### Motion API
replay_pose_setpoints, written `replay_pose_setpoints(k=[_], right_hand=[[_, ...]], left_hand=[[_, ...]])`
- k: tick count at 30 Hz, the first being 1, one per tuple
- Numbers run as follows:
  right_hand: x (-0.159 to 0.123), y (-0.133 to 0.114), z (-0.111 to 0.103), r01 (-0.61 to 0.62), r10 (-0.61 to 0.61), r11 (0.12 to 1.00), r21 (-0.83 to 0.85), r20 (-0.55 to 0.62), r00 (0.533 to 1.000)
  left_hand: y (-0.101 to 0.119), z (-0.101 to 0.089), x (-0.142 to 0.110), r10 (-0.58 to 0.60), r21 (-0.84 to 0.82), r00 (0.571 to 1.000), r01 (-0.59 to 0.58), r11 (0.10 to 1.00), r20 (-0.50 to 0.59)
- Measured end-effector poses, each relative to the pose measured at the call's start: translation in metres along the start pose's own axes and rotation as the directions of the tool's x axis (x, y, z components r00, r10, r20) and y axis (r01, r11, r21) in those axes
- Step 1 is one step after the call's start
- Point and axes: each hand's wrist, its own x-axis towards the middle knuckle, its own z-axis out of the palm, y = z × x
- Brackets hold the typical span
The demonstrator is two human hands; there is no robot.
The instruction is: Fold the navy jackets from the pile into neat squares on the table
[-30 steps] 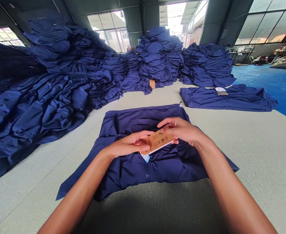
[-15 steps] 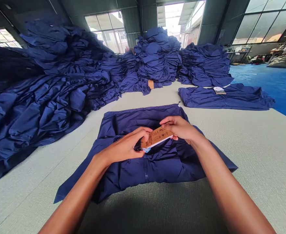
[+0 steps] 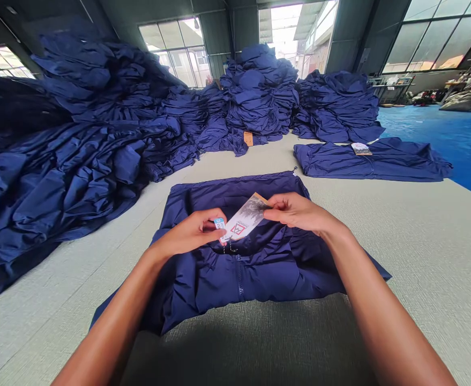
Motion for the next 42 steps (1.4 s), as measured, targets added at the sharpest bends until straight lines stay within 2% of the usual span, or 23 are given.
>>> replay_pose_setpoints(k=[4, 10, 17, 21, 24, 28, 32, 34, 36, 38, 40, 42], right_hand=[[0.005, 0.004, -0.001, 0.011, -0.015, 0.998, -0.058, -0.082, 0.997], [0.01, 0.014, -0.002, -0.026, 0.028, 1.0, 0.014, -0.104, 0.994], [0.01, 0.004, 0.011, -0.067, 0.068, 0.998, 0.009, -0.058, 0.996], [0.008, -0.002, 0.016, -0.068, 0.068, 0.998, -0.004, 0.005, 0.998], [0.005, -0.007, 0.017, -0.071, 0.07, 0.997, 0.014, 0.033, 0.997], [0.0, -0.012, 0.017, -0.061, 0.055, 0.996, 0.066, 0.091, 0.994], [-0.004, -0.014, 0.014, -0.05, 0.037, 0.992, 0.112, 0.12, 0.992], [-0.006, -0.014, 0.012, -0.064, 0.045, 0.99, 0.126, 0.147, 0.988], [-0.006, -0.013, 0.009, -0.085, 0.068, 0.993, 0.085, 0.186, 0.98], [-0.004, -0.011, 0.007, -0.059, 0.064, 0.998, -0.032, 0.161, 0.985], [-0.002, -0.01, 0.01, 0.027, -0.028, 0.98, -0.196, -0.003, 1.0], [-0.001, -0.011, 0.016, 0.115, -0.193, 0.921, -0.373, -0.178, 0.965]], left_hand=[[-0.002, -0.005, -0.001, -0.025, -0.047, 1.0, 0.024, 0.999, -0.019], [0.008, -0.014, -0.006, -0.093, 0.056, 0.995, 0.095, 0.994, -0.04], [0.023, 0.008, 0.004, -0.06, 0.095, 0.992, 0.07, 0.993, -0.107], [0.018, 0.017, 0.008, -0.032, -0.009, 0.996, 0.032, 0.999, -0.082], [0.014, 0.018, 0.01, 0.002, 0.047, 0.996, 0.002, 0.999, -0.085], [0.012, 0.021, 0.012, 0.05, 0.193, 0.983, -0.016, 0.981, -0.175], [0.007, 0.023, 0.014, 0.087, 0.282, 0.946, 0.004, 0.96, -0.311], [0.004, 0.021, 0.013, 0.044, 0.194, 0.965, 0.008, 0.981, -0.26], [0.002, 0.02, 0.012, -0.012, 0.029, 0.993, 0.016, 0.999, -0.117], [0.002, 0.018, 0.01, -0.03, -0.083, 1.0, 0.029, 0.996, -0.007], [0.004, 0.018, 0.01, -0.026, -0.101, 0.999, 0.029, 0.994, 0.033], [0.008, 0.019, 0.01, -0.019, -0.076, 0.997, 0.025, 0.997, 0.076]])
